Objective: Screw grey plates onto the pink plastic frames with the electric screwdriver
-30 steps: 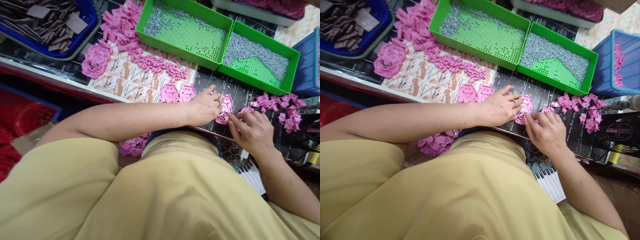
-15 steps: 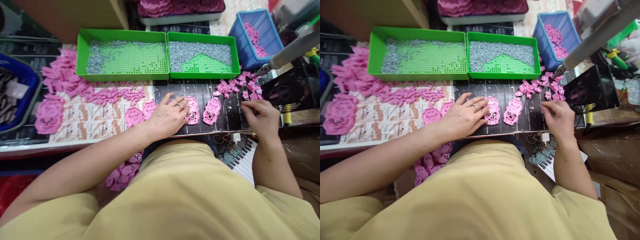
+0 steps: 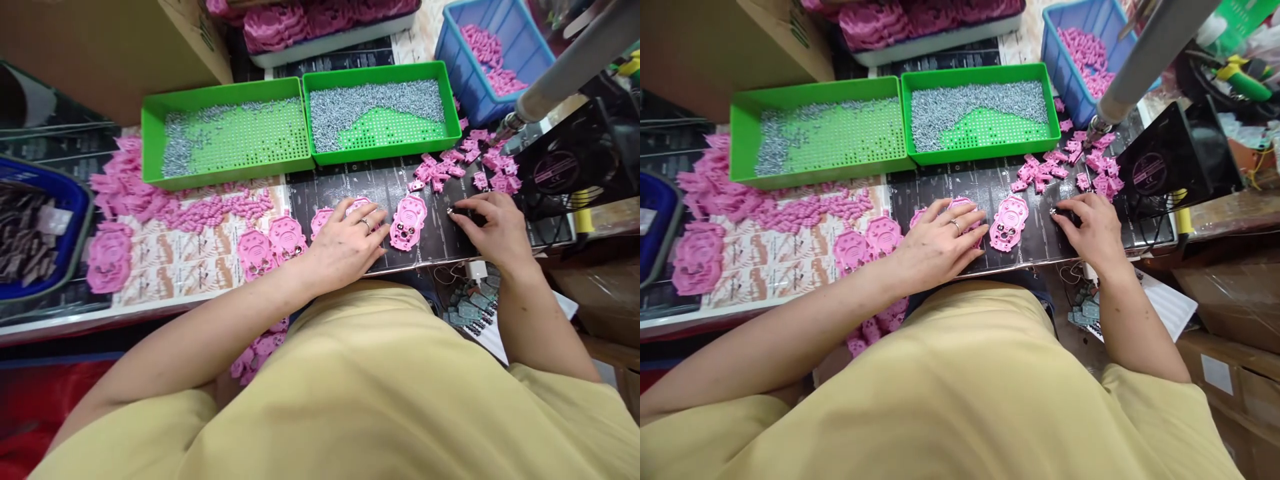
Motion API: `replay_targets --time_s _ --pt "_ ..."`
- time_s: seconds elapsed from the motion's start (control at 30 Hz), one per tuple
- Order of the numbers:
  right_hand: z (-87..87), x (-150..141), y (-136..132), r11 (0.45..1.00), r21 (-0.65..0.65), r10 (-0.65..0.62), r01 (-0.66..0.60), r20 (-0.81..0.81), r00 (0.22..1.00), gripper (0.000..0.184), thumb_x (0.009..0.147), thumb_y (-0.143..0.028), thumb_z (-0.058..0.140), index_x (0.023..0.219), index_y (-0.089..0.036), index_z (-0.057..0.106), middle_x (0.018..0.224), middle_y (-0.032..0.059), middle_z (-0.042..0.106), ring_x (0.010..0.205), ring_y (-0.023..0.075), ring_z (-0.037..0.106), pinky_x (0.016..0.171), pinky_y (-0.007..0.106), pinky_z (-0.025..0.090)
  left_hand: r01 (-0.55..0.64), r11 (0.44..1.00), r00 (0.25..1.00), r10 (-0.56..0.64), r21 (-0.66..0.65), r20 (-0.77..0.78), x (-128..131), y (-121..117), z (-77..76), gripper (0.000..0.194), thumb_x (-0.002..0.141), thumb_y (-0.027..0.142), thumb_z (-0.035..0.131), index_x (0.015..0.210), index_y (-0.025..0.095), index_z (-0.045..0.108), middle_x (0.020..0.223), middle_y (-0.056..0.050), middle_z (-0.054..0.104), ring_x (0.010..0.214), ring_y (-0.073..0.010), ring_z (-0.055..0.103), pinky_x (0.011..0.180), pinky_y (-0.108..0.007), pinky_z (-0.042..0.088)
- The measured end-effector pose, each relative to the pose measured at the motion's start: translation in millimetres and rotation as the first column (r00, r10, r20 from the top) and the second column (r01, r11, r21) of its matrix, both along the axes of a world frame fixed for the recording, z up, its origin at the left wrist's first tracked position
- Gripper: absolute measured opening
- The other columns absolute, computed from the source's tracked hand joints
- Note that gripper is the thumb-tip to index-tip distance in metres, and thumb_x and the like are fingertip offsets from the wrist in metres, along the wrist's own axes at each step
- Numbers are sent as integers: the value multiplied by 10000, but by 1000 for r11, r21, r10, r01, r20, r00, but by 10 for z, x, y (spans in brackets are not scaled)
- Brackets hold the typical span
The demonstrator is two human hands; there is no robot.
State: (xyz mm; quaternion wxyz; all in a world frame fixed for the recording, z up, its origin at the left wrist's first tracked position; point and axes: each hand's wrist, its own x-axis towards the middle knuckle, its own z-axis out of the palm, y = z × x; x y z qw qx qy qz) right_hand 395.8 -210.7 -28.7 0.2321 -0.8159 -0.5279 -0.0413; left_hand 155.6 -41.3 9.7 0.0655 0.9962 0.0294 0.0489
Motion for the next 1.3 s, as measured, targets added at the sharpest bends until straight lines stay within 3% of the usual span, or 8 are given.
replay_targets --time_s 0.4,0.57,0.87,1.13,1.3 --pt "20 -56 23 997 -49 64 -60 87 994 262 930 -394 539 906 -237 747 938 83 699 885 221 595 776 373 468 -34 999 997 32 -25 -76 146 -62 -5 358 990 234 457 1273 114 641 1420 -155 577 1365 -308 506 1135 -554 392" --pt "10 -66 11 993 -23 119 -117 77 990 240 945 -367 505 916 -225 697 1000 81 696 918 212 594 810 362 458 -44 998 994 41 -33 -100 176 -79 -13 404 990 273 459 1333 106 593 1439 -154 561 1387 -304 477 1151 -541 371" --pt "32 -6 -73 996 34 -79 79 -15 997 236 926 -375 536 911 -223 715 918 88 714 902 226 641 832 393 491 -51 998 997 48 -36 -67 223 -105 -76 495 993 362 479 1393 76 533 1452 -188 538 1386 -333 469 1146 -571 355" --pt "-20 2 -13 1000 -28 -1 1 -14 1000 258 915 -391 558 1023 -259 751 968 80 693 924 215 613 795 365 474 -61 998 997 60 -19 -56 246 -142 -84 441 999 345 479 1332 81 595 1421 -197 563 1363 -340 499 1123 -583 388" --pt "-19 32 17 998 -58 30 -29 8 1000 237 913 -354 559 954 -229 756 967 87 698 944 221 618 818 367 480 -55 998 997 55 1 -59 239 -159 -92 433 1007 335 466 1324 71 598 1405 -199 578 1361 -342 502 1120 -579 390"
